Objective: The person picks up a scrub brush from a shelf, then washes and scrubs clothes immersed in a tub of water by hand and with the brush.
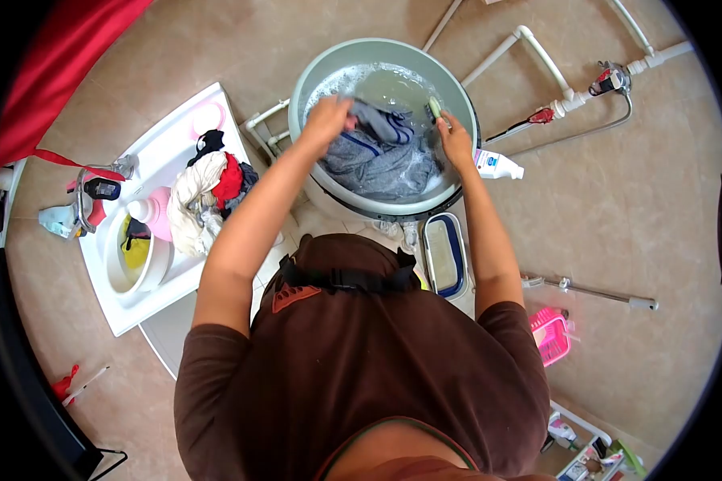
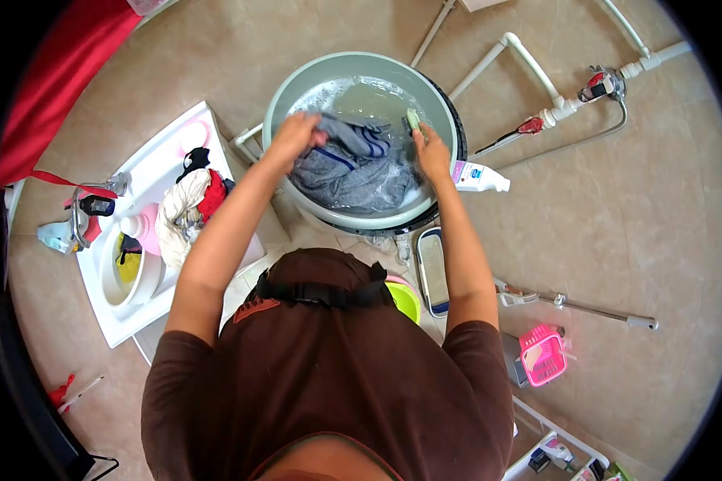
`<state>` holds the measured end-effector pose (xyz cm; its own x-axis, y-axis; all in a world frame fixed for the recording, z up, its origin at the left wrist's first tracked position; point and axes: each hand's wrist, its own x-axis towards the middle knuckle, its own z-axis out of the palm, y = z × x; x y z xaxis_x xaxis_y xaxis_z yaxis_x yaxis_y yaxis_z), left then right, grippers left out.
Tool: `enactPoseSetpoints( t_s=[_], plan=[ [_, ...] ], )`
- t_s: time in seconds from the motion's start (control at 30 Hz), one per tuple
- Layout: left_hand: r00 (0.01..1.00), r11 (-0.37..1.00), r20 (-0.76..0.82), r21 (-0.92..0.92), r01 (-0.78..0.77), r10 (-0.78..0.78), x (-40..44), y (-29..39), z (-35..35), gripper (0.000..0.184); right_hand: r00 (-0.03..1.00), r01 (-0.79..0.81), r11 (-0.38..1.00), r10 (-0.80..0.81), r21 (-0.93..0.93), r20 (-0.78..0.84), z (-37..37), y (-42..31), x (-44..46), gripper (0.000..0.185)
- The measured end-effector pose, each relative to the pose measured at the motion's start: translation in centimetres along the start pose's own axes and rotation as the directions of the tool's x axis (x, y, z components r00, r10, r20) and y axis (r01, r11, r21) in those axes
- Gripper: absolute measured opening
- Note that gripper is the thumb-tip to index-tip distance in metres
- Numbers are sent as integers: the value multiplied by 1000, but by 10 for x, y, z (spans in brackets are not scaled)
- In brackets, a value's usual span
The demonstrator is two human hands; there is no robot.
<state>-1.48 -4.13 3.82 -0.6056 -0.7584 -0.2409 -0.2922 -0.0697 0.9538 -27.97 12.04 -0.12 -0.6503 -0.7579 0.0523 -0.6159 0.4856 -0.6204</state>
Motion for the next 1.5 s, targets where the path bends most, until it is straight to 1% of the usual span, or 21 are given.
enactPoseSetpoints(
  t_s=[0.07, 0.1, 0.23, 0.27, 0.33, 0.37, 0.43, 0.5, 0.63, 0.7, 0.8, 0.9, 0.93, 1.03, 1.07, 1.1, 1.17, 1.2, 1.3, 1.4, 1.5],
  plan=[
    [985, 960, -59, -220, -174, 165, 11, 35, 0, 23, 1000, -7, 1000, 8, 8, -22, -6, -9, -8, 47],
    [986, 983, -111, -120, -137, 124, 6, 64, -3, 23, 999, -10, 1000, 10, 11, -38, -11, -11, -9, 49],
    [941, 904, -288, -329, -273, 180, 38, 98, 9, 24, 997, -81, 994, 80, 71, 9, -7, 9, -4, 50],
    [924, 916, -313, -257, -307, 221, 45, 98, 12, 23, 995, -92, 991, 95, 100, -27, 9, 31, 3, 42],
    [883, 925, -353, -103, -366, 310, 60, 88, 18, 21, 952, -293, 911, 249, 290, 178, -3, 10, -6, 35],
    [887, 929, -291, 18, -371, 360, 65, 75, 22, 20, 909, -396, 843, 302, 365, 288, -6, -1, -9, 31],
    [888, 885, -151, 255, -390, 435, 78, 32, 35, 17, 935, -351, 817, 283, 457, 213, 12, 9, -7, 18],
    [793, 727, 176, 321, -607, 584, 73, -7, 53, 17, 939, -341, 776, 307, 531, 153, 25, 15, -1, 21],
    [724, 833, 550, 90, -546, 416, 8, -21, 108, 23, 936, -343, 714, 317, 610, 156, 37, 11, 10, 28],
    [615, 789, 676, 80, -610, 407, -15, -23, 125, 25, 942, -332, 775, 304, 538, 143, 42, 10, 12, 31],
    [621, 715, 722, 256, -650, 305, -46, -14, 130, 29, 968, -245, 905, 209, 349, 139, 48, 6, 13, 32],
    [544, 786, 811, 186, -589, 215, -46, 3, 106, 30, 921, 389, 913, -387, -123, 38, 76, 34, 21, 31],
    [486, 807, 790, -17, -590, 372, -35, -10, 103, 30, 964, 207, 975, -188, -84, 190, 59, 1, 7, 30],
    [743, 949, 638, 60, -309, 202, 1, -16, 78, 31, 916, 64, 978, -137, 199, 377, 65, 5, 16, 25],
    [868, 913, 460, 244, -327, 188, 7, -12, 68, 31, 900, -195, 888, -6, 416, 435, 65, 3, 15, 20],
    [945, 857, 254, 420, -298, 204, 10, -2, 57, 30, 900, -272, 821, 32, 502, 435, 59, -3, 16, 19],
    [837, 600, 14, 691, -404, 548, 39, -43, 54, 30, 886, -406, 648, 106, 644, 451, 43, -20, 17, 17],
    [709, 448, -57, 810, -378, 702, 47, -59, 56, 30, 911, -359, 657, 91, 663, 403, 35, -32, 16, 17],
    [915, 517, 100, 798, -309, 391, 50, -57, 56, 33, 958, -240, 623, 26, 745, 287, 25, -50, 19, 18],
    [971, 602, 208, 763, -238, 120, 57, -30, 45, 33, 987, -104, 663, -21, 742, 158, 6, -72, 12, 22],
    [974, 844, 57, 490, -218, 219, 57, -25, 29, 26, 995, 42, 693, -95, 719, 33, -9, -70, 10, 22]
  ],
)
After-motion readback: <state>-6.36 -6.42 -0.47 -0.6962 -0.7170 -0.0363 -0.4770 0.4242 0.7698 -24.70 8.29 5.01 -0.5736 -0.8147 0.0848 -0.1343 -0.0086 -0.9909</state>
